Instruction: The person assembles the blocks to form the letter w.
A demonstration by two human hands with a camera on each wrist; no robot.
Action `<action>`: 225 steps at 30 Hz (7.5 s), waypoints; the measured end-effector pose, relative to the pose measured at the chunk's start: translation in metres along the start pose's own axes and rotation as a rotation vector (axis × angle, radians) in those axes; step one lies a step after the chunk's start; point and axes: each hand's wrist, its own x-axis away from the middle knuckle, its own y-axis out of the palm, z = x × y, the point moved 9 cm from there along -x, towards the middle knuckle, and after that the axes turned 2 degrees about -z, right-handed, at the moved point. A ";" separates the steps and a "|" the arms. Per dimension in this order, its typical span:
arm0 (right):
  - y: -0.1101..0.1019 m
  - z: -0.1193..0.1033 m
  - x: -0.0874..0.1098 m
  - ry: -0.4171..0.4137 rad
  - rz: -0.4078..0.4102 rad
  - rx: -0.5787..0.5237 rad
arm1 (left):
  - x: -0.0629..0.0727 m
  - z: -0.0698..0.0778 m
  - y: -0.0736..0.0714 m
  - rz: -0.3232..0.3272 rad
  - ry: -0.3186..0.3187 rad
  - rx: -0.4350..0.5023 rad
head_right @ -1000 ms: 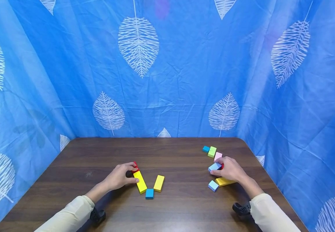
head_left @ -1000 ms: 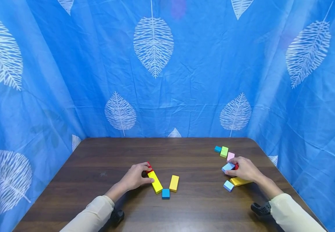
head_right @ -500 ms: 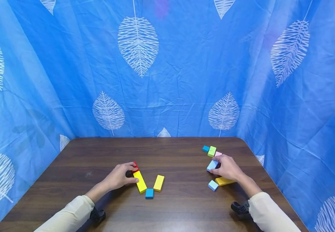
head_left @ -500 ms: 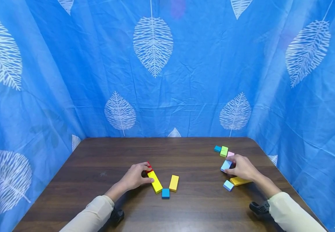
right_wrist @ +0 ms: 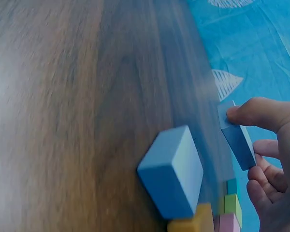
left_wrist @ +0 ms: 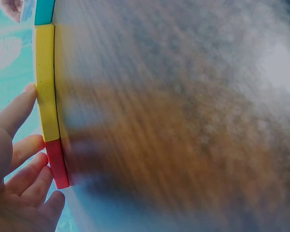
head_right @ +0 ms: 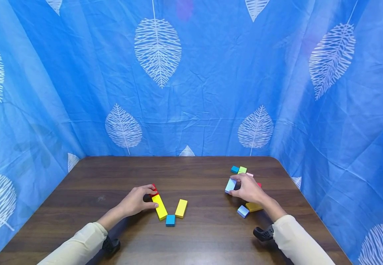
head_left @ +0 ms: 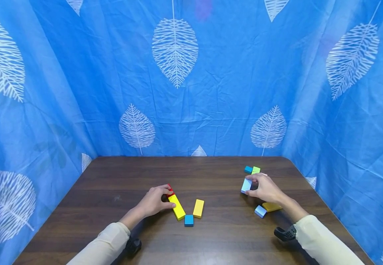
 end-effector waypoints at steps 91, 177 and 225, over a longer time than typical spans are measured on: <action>0.109 -0.102 -0.060 -0.169 -0.166 -0.207 | 0.005 0.001 -0.002 0.008 -0.032 0.010; -0.006 -0.006 0.035 -0.126 -0.391 -0.160 | -0.055 0.079 0.054 -0.284 0.259 0.027; 0.022 -0.030 0.012 -0.202 -0.446 -0.131 | -0.051 0.075 0.057 -0.315 0.243 0.040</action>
